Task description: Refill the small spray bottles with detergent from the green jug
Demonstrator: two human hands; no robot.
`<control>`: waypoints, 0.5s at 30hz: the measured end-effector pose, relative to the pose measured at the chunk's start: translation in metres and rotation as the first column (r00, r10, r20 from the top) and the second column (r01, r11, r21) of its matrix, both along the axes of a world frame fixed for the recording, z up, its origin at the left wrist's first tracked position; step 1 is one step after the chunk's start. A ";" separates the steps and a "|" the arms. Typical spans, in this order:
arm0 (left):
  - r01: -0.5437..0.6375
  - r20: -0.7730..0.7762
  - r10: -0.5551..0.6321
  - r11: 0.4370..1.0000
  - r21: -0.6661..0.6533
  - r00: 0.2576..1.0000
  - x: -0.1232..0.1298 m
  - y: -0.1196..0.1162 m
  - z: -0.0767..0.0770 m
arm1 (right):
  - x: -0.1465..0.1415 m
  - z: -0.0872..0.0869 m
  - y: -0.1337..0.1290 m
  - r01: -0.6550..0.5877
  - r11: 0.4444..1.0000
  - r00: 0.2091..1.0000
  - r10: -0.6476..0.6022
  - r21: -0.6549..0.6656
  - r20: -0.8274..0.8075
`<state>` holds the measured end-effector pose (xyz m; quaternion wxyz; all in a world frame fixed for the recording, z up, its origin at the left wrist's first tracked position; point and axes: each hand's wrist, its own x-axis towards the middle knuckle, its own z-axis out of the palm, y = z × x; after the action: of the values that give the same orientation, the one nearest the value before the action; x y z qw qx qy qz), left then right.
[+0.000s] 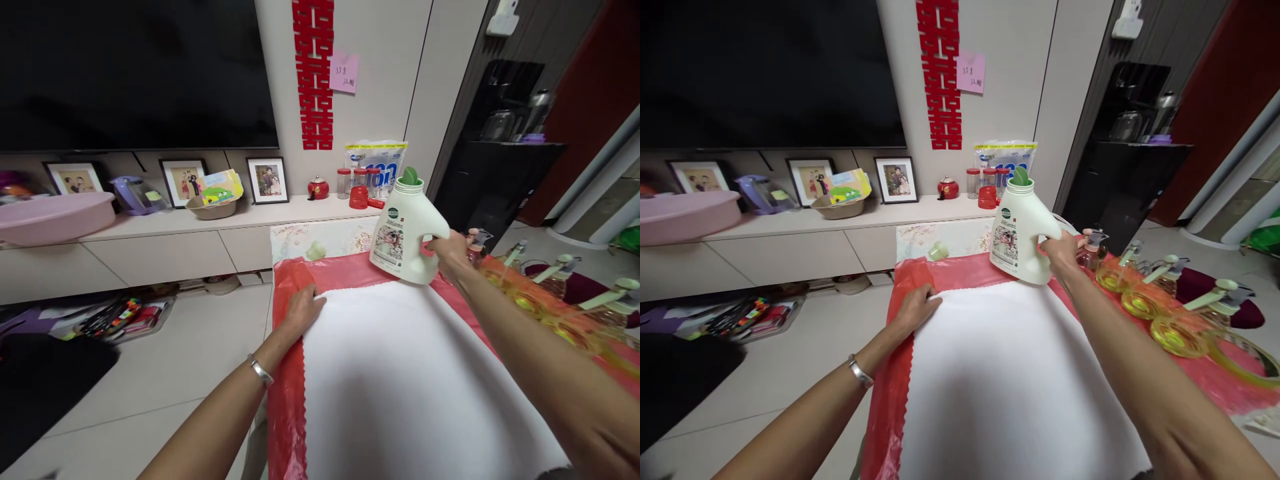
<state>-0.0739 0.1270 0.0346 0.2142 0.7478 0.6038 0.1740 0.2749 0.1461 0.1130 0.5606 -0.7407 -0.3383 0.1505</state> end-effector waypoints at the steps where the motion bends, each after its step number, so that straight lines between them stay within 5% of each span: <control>1: 0.011 0.012 -0.011 1.000 -0.015 1.000 -0.002 -0.001 0.001 | -0.001 -0.004 0.011 -0.012 1.000 1.000 0.012 -0.013 0.012; 9: 0.000 -0.032 -0.005 0.990 -0.142 0.999 -0.020 -0.005 0.009 | 0.006 -0.028 0.063 -0.108 0.982 0.989 0.122 -0.156 0.089; 15: -0.051 -0.053 0.044 0.989 -0.140 0.998 -0.029 -0.015 0.008 | 0.028 -0.047 0.053 -0.270 0.932 0.937 0.312 -0.244 0.155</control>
<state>-0.1028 0.1120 0.0422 0.2475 0.7202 0.6374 0.1173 0.3031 0.1990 0.0660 0.4120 -0.7502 -0.4783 0.1967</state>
